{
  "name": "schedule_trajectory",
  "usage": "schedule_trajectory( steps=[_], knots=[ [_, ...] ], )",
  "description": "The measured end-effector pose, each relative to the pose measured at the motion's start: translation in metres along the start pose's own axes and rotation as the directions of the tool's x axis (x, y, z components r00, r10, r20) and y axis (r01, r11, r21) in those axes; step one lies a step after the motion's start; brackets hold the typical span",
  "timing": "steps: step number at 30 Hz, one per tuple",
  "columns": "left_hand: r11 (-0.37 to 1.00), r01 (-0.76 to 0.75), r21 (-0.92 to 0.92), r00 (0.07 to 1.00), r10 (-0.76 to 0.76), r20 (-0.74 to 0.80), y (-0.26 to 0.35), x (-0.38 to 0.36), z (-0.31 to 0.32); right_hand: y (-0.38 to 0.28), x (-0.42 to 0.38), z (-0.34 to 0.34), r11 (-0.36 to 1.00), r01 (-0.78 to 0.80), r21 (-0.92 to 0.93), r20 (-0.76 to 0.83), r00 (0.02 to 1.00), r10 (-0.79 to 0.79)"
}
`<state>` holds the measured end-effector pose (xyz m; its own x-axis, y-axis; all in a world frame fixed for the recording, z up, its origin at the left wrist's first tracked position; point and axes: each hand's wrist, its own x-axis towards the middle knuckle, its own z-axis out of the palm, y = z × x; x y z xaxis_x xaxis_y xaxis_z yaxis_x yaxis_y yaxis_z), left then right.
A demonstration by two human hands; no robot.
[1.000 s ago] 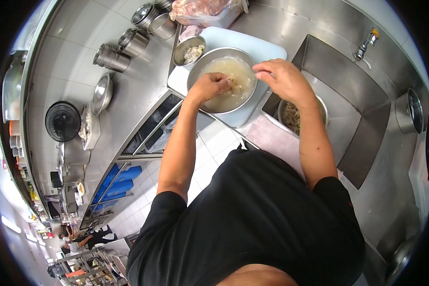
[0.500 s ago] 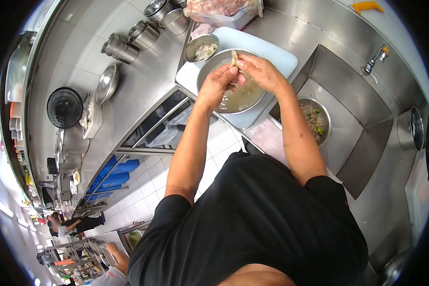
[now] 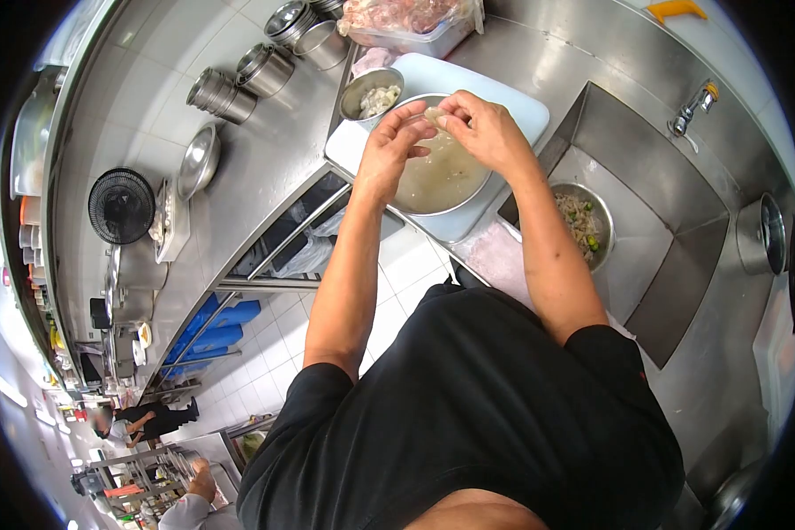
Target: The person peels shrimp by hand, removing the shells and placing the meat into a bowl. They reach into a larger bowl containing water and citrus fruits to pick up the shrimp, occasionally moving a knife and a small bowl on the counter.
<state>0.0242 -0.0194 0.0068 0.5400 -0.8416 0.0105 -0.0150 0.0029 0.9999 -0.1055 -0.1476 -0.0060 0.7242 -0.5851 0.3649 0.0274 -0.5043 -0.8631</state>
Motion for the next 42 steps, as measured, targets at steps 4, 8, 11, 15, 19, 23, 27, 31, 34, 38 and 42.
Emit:
schedule_trajectory(
  steps=[4, 8, 11, 15, 19, 23, 27, 31, 34, 38, 42],
  knots=[
    [0.998, 0.025, -0.057, 0.999, -0.024, 0.021, 0.000, 0.006, 0.007, 0.003, 0.002, 0.005, 0.994, 0.069, -0.086, 0.014, 0.998, -0.068],
    [0.934, 0.232, -0.273, 0.957, -0.168, 0.237, 0.003, 0.015, -0.007, 0.011, -0.001, -0.001, 0.963, 0.206, -0.175, 0.066, 0.978, -0.197],
    [0.889, 0.341, -0.306, 0.909, -0.229, 0.348, 0.009, 0.019, -0.015, 0.012, -0.006, -0.011, 0.931, 0.306, -0.201, 0.108, 0.951, -0.289],
    [0.958, 0.135, 0.254, 0.979, -0.168, 0.112, -0.012, 0.033, -0.024, 0.017, -0.026, -0.040, 0.979, 0.161, -0.121, 0.012, 0.987, -0.161],
    [0.227, -0.179, 0.957, 0.982, -0.013, 0.187, -0.054, 0.024, -0.033, 0.039, -0.068, -0.080, 0.993, -0.107, -0.048, -0.195, 0.976, 0.096],
    [0.256, -0.111, 0.960, 0.978, -0.143, 0.151, -0.065, 0.016, -0.019, 0.070, -0.100, -0.120, 0.779, -0.307, -0.547, -0.087, 0.946, 0.312],
    [0.404, -0.071, 0.912, 0.992, -0.069, 0.107, -0.058, 0.006, -0.004, 0.031, -0.083, -0.092, 0.813, -0.125, -0.569, -0.112, 0.991, 0.074],
    [0.745, -0.012, 0.667, 0.999, -0.012, 0.032, -0.036, -0.008, 0.011, -0.013, -0.047, -0.030, 0.898, 0.067, -0.435, 0.014, 0.998, -0.068],
    [0.959, 0.039, 0.282, 0.999, -0.036, -0.013, -0.029, -0.015, 0.011, 0.003, -0.022, 0.001, 0.928, 0.108, -0.356, 0.139, 0.988, -0.062],
    [0.989, 0.076, 0.126, 0.997, -0.071, -0.041, -0.024, -0.018, -0.008, -0.004, -0.011, 0.016, 0.983, 0.104, -0.150, 0.229, 0.971, -0.068],
    [0.978, 0.100, 0.184, 0.995, -0.098, -0.023, -0.023, -0.020, -0.020, -0.002, -0.009, 0.024, 0.978, 0.121, -0.172, 0.252, 0.965, -0.075]
  ],
)
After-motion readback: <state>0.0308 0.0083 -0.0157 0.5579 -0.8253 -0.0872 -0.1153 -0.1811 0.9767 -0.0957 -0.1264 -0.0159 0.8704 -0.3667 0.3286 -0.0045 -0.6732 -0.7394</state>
